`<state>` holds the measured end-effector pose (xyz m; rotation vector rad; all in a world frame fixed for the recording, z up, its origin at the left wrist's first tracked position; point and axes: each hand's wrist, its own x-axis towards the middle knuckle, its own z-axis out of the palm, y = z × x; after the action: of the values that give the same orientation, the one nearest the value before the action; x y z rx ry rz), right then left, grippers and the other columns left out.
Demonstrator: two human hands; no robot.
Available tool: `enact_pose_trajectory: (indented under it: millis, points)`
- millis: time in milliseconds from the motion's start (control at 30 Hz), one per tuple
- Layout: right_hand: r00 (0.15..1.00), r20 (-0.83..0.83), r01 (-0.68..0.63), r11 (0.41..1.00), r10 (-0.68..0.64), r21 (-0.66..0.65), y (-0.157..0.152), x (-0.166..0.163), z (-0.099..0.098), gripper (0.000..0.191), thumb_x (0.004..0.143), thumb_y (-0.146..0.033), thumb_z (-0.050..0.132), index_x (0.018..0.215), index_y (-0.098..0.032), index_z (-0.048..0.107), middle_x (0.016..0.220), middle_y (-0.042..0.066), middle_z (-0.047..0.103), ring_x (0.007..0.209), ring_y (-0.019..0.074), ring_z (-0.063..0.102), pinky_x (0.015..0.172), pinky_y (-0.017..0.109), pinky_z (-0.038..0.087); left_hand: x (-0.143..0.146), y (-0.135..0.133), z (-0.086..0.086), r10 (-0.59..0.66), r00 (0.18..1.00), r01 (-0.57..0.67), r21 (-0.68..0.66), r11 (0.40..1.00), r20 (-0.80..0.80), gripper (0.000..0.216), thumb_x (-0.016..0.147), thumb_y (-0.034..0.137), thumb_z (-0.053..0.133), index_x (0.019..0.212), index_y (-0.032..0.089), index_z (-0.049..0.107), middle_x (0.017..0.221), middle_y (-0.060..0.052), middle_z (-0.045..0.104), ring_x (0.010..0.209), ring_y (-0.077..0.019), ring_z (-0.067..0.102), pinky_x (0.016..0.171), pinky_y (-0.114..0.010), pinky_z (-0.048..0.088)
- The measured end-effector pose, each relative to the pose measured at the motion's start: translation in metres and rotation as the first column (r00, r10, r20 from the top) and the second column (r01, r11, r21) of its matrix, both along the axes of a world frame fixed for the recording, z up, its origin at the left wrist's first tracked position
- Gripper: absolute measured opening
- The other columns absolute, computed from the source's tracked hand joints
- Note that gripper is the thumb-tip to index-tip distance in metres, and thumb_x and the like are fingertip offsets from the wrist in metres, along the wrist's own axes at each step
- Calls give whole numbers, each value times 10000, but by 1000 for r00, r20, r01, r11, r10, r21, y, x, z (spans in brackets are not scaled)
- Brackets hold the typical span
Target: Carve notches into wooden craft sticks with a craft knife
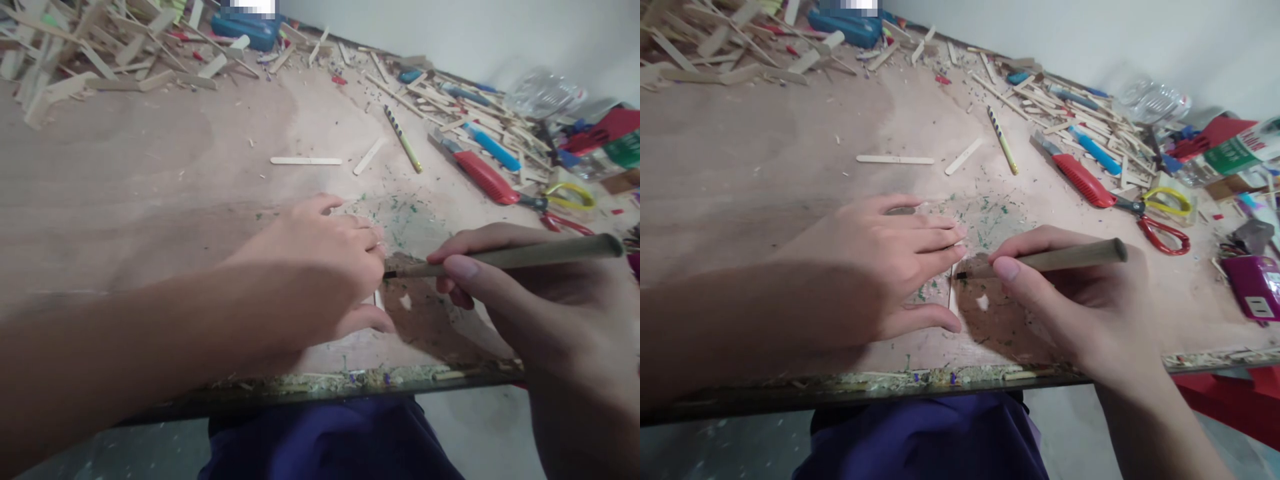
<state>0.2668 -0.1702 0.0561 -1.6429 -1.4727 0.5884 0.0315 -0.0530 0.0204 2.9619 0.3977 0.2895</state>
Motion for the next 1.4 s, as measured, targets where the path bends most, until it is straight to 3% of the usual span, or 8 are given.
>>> enact_pose_trajectory:
  millis: [433,600,800,933,1100,1233,1333,1400]
  points:
    - [999,23,-26,1000,25,10,0,1,0,61,995,-279,986,958,-318,959,750,-2,793,587,127,660,506,237,493,1,0,3,5,1000,-5,-34,999,-24,573,1161,797,704,1224,266,910,1434,-103,906,1302,-342,838,1335,-569,496]
    - [972,156,-187,980,175,63,5,-8,15,145,1013,-221,961,933,-333,916,883,-1,880,688,192,774,542,295,554,2,0,8,2,998,-5,-44,999,-61,531,1160,748,747,1214,246,912,1384,-94,918,1258,-328,852,1282,-566,538]
    - [871,335,-353,932,360,-84,33,-20,42,255,1066,-423,927,859,-281,883,802,-20,878,591,165,736,484,298,522,8,1,16,19,983,-30,-61,998,-181,466,1157,689,753,1284,265,900,1425,-80,907,1294,-318,848,1325,-575,515]
    - [807,398,-436,895,436,-97,43,-15,47,294,1075,-415,920,818,-275,885,742,-21,841,547,138,678,452,301,464,11,2,22,10,968,-32,-87,996,-251,465,1158,653,733,1353,262,892,1441,-83,897,1338,-341,835,1349,-592,495]
    - [875,255,-414,909,411,-42,36,-6,35,245,1046,-443,967,892,-273,883,802,-7,849,615,146,718,489,272,511,15,2,28,19,958,-58,-129,990,-286,460,1162,659,744,1348,269,900,1451,-96,898,1391,-349,816,1402,-604,438]
    - [931,152,-342,939,331,45,25,7,15,101,1042,-238,942,951,-267,910,798,-19,823,637,116,725,546,245,526,15,0,30,40,955,-87,-150,985,-294,508,1197,721,686,1350,289,904,1468,-88,899,1366,-326,828,1419,-611,420]
    - [955,23,-294,934,295,204,21,14,5,94,1068,-171,904,1043,-250,947,802,6,815,597,135,712,517,284,530,11,-2,24,45,969,-74,-112,991,-243,553,1189,760,674,1327,277,908,1426,-93,912,1291,-317,854,1394,-581,460]
    - [956,16,-289,937,292,194,19,14,3,85,1068,-188,907,1039,-256,948,816,14,821,604,145,712,520,299,539,7,-3,18,49,985,-64,-86,994,-164,550,1171,765,701,1279,271,918,1381,-89,923,1258,-310,863,1387,-566,478]
